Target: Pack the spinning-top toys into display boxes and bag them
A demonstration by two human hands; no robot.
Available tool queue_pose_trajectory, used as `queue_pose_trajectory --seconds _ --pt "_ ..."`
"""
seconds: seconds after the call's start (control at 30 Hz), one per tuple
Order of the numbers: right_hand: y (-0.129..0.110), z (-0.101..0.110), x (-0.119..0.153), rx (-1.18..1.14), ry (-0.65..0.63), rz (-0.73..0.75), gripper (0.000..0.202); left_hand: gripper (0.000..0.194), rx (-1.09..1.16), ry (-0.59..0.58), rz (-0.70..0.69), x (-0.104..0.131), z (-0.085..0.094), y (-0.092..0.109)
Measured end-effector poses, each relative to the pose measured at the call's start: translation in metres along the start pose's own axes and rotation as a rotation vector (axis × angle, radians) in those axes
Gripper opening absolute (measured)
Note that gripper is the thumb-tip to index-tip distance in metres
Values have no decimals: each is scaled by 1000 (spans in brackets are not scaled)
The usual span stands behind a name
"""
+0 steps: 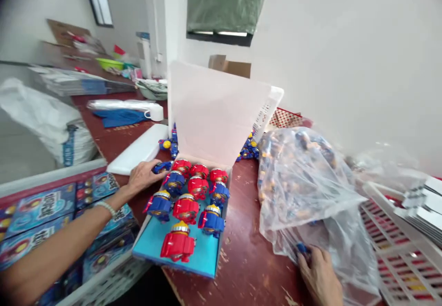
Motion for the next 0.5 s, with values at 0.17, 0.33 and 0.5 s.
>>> queue_pose_trajectory --seconds 0.17,0.33,0.5 --pt "-15 12 12 -79 109 54 33 52 546 69 190 20 18 -4" --pt "-45 21 18 -174 87 -135 35 47 916 14 366 35 33 8" --pt "-117 39 33 -370 52 -59 47 44 1108 -12 436 60 64 38"
Point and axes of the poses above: each hand's wrist, its own x-axis away from the middle knuckle, its own z-axis out of the back of the hand, y = z × x, the point moved 3 cm from there along -x, towards the middle knuckle, and after that the axes turned 2 degrees about x, right-handed, at the moved point
